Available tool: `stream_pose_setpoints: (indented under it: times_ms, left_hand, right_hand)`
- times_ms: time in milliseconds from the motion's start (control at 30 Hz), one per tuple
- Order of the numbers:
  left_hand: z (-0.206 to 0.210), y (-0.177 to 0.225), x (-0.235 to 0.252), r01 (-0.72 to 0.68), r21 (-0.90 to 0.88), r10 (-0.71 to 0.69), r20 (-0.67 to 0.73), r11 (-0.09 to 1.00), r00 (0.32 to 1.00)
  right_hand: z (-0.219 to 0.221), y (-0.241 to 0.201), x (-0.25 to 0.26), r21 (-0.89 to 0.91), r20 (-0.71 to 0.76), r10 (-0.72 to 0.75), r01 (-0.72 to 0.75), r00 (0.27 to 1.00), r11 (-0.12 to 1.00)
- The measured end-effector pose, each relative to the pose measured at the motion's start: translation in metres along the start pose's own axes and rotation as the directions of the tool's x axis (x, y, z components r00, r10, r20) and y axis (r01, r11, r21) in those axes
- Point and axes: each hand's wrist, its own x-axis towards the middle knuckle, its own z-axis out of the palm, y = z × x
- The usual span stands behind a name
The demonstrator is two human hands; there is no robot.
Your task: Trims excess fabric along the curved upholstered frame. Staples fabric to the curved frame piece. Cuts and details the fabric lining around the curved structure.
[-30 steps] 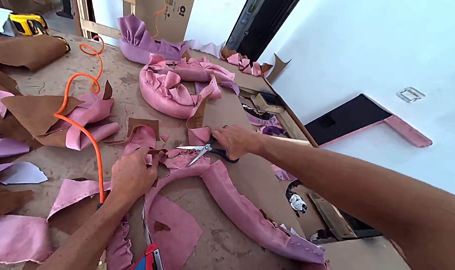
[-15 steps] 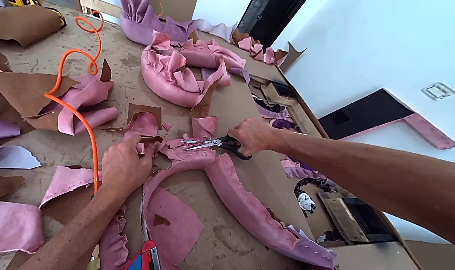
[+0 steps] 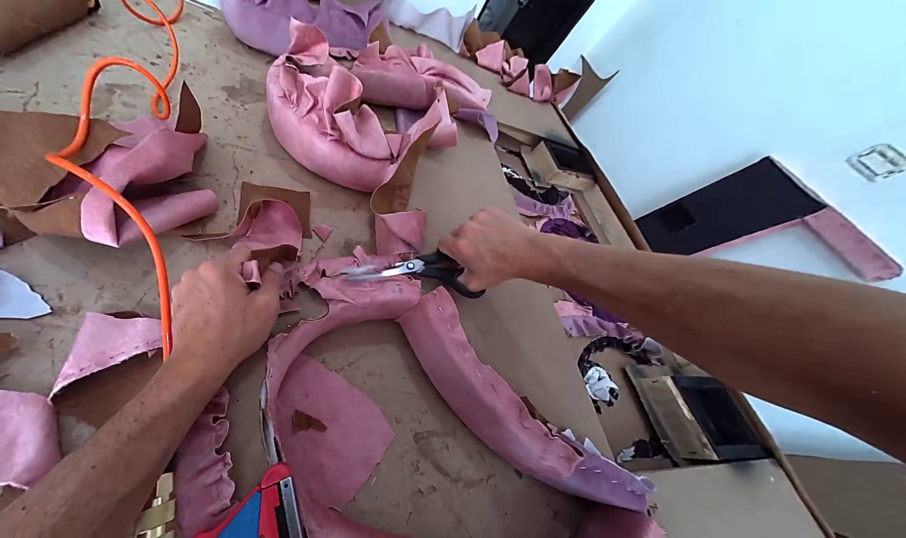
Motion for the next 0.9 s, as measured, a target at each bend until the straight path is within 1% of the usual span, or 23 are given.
stream_pose_setpoints:
  times_ms: [67,133,200,233,333,367,433,500,533,567,633,700,733,800,867,900]
  left_hand:
    - [0.000,-0.001,0.000,-0.001,0.009,0.001,-0.009,1.000,1.000]
    - [-0.001,0.000,0.001,0.016,-0.013,-0.017,-0.008,1.000,1.000]
    - [0.001,0.000,0.000,0.019,-0.063,-0.021,-0.041,0.998,0.999]
    - [0.001,-0.001,0.000,0.009,-0.082,-0.014,-0.060,0.997,0.998]
    - [0.000,-0.004,0.000,-0.028,-0.080,0.022,-0.075,0.996,0.997]
    - [0.000,-0.002,0.000,-0.061,-0.056,0.057,-0.060,0.997,0.997]
    - [0.006,0.006,0.001,-0.226,-0.003,0.226,-0.032,0.974,0.974]
    - [0.013,0.023,0.008,-0.419,-0.009,0.419,0.070,0.908,0.905]
    - [0.018,0.036,0.015,-0.485,-0.014,0.481,0.146,0.875,0.864]
    - [0.024,0.050,0.021,-0.516,-0.005,0.503,0.230,0.857,0.833]
    - [0.038,0.076,0.036,-0.514,0.070,0.458,0.364,0.855,0.811]
    - [0.052,0.088,0.051,-0.487,0.091,0.406,0.430,0.869,0.806]
    - [0.057,0.087,0.058,-0.487,0.044,0.425,0.426,0.872,0.799]
    - [0.060,0.080,0.067,-0.487,-0.121,0.494,0.369,0.865,0.787]
    - [0.060,0.074,0.072,-0.433,-0.233,0.490,0.326,0.871,0.809]
    - [0.059,0.075,0.075,-0.422,-0.248,0.485,0.319,0.872,0.815]
  right_hand:
    - [0.010,0.001,-0.016,0.024,-0.075,-0.032,0.034,0.997,0.999]
    - [0.016,-0.001,-0.025,0.049,-0.120,-0.024,0.030,0.992,0.998]
    - [0.012,0.000,-0.029,0.077,-0.098,0.011,-0.003,0.995,0.997]
    - [0.011,0.003,-0.032,0.095,-0.110,0.027,-0.017,0.994,0.995]
    - [0.008,0.018,-0.049,0.182,-0.223,0.147,-0.107,0.964,0.977]
    - [0.007,0.021,-0.057,0.216,-0.228,0.211,-0.161,0.951,0.963]
    - [0.009,0.024,-0.073,0.267,-0.217,0.332,-0.272,0.918,0.925]
    - [0.014,0.023,-0.083,0.303,-0.176,0.421,-0.358,0.890,0.883]
    - [0.016,0.020,-0.087,0.327,-0.144,0.462,-0.399,0.875,0.857]
    - [0.017,0.014,-0.091,0.350,-0.116,0.492,-0.428,0.863,0.833]
    - [0.022,0.003,-0.095,0.375,-0.065,0.520,-0.462,0.852,0.804]
    - [0.025,-0.005,-0.099,0.391,-0.028,0.519,-0.468,0.855,0.792]
    - [0.027,-0.008,-0.101,0.387,-0.029,0.509,-0.460,0.860,0.799]
    - [0.030,-0.009,-0.102,0.365,-0.022,0.477,-0.437,0.879,0.822]
    - [0.032,-0.006,-0.097,0.315,0.024,0.455,-0.439,0.890,0.841]
    - [0.034,-0.003,-0.093,0.291,0.036,0.443,-0.433,0.896,0.853]
